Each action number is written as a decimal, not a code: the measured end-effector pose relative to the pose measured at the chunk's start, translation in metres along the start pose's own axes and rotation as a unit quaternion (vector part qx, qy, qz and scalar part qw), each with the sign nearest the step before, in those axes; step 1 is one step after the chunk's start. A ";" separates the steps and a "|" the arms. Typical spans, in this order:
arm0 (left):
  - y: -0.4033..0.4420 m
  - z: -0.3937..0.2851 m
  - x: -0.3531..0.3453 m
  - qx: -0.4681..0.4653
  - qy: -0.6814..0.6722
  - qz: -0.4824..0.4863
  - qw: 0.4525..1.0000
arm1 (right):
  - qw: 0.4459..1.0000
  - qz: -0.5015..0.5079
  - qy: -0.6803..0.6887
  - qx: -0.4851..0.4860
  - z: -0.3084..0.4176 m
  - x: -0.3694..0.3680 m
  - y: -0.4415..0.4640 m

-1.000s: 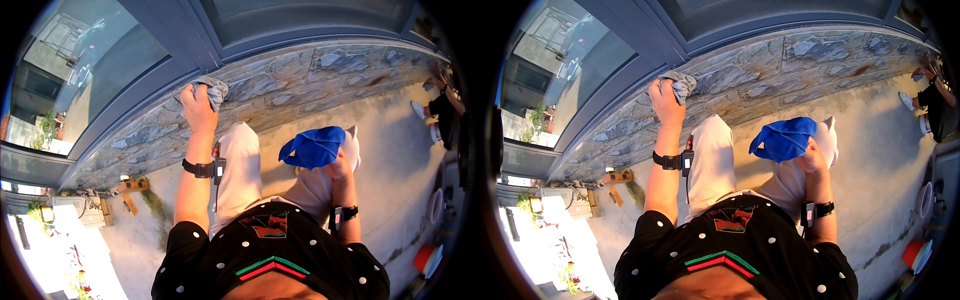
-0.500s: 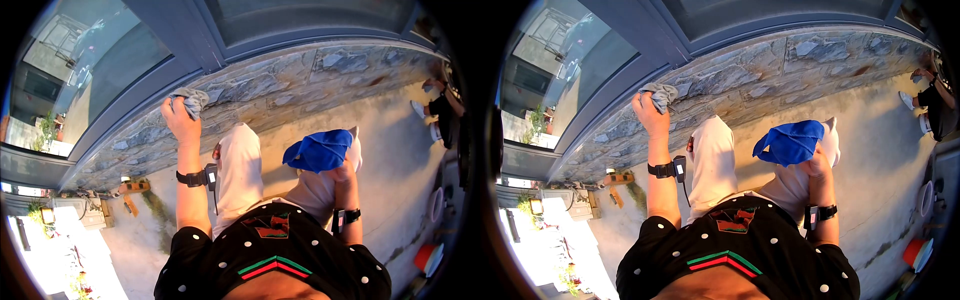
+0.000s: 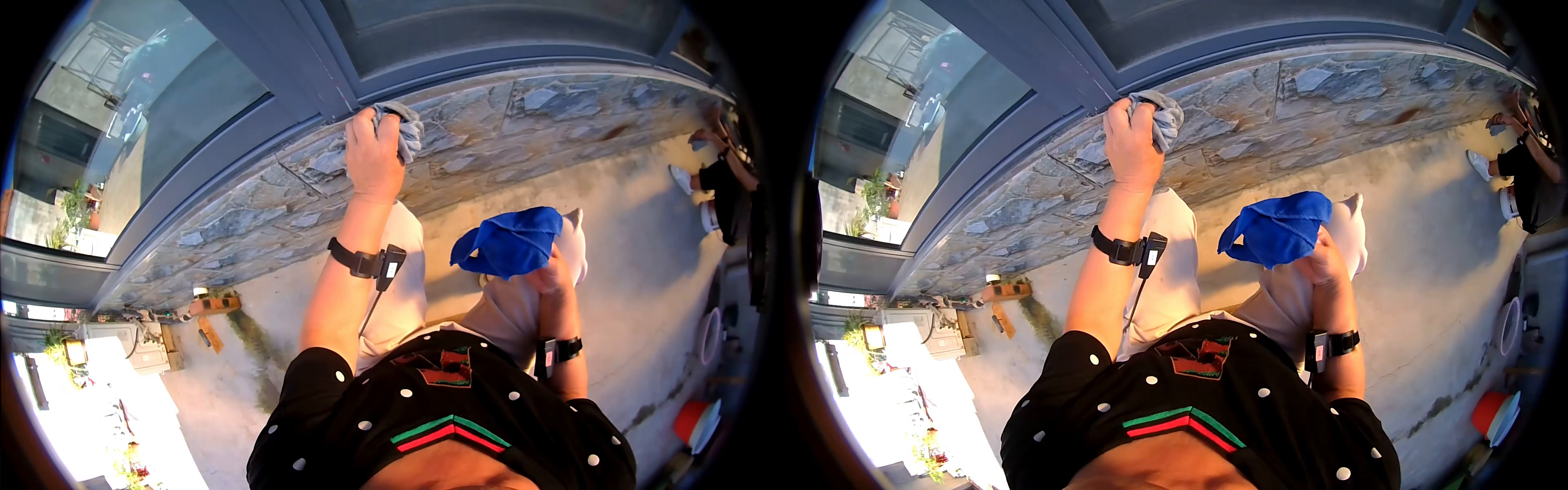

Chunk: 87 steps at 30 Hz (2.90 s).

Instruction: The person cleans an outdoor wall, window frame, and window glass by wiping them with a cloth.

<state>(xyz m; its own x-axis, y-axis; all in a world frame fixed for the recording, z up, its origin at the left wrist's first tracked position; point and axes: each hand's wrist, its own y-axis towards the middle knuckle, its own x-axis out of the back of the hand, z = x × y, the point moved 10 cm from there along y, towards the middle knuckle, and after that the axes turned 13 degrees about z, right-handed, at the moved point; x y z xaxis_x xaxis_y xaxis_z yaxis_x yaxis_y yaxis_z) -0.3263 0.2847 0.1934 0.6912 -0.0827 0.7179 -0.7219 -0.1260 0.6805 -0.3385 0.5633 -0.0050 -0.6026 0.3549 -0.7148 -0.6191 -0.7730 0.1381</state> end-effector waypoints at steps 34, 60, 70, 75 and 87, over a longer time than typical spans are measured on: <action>-0.043 0.057 0.020 0.065 0.051 0.022 0.996 | 0.999 -0.004 -0.017 0.030 0.016 0.004 -0.027; -0.048 0.073 0.041 0.046 0.077 0.003 0.996 | 0.999 -0.027 -0.027 0.020 0.010 0.007 -0.024; -0.050 0.071 0.041 0.061 0.103 -0.007 0.993 | 1.000 -0.010 -0.012 0.011 0.008 0.005 -0.011; -0.039 0.032 -0.011 -0.024 0.050 0.021 0.998 | 1.000 -0.007 -0.009 0.007 0.004 0.007 -0.013; -0.101 0.126 0.036 0.078 0.099 0.046 0.991 | 0.999 -0.017 -0.037 -0.015 -0.002 0.016 -0.019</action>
<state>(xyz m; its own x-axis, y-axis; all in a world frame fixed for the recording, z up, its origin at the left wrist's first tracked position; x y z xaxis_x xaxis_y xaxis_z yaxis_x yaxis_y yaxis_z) -0.2241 0.1700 0.1325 0.5920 0.0920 0.8007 -0.7567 -0.2787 0.5914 -0.3354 0.5832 -0.0203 -0.6182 0.4184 -0.6654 -0.6247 -0.7753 0.0929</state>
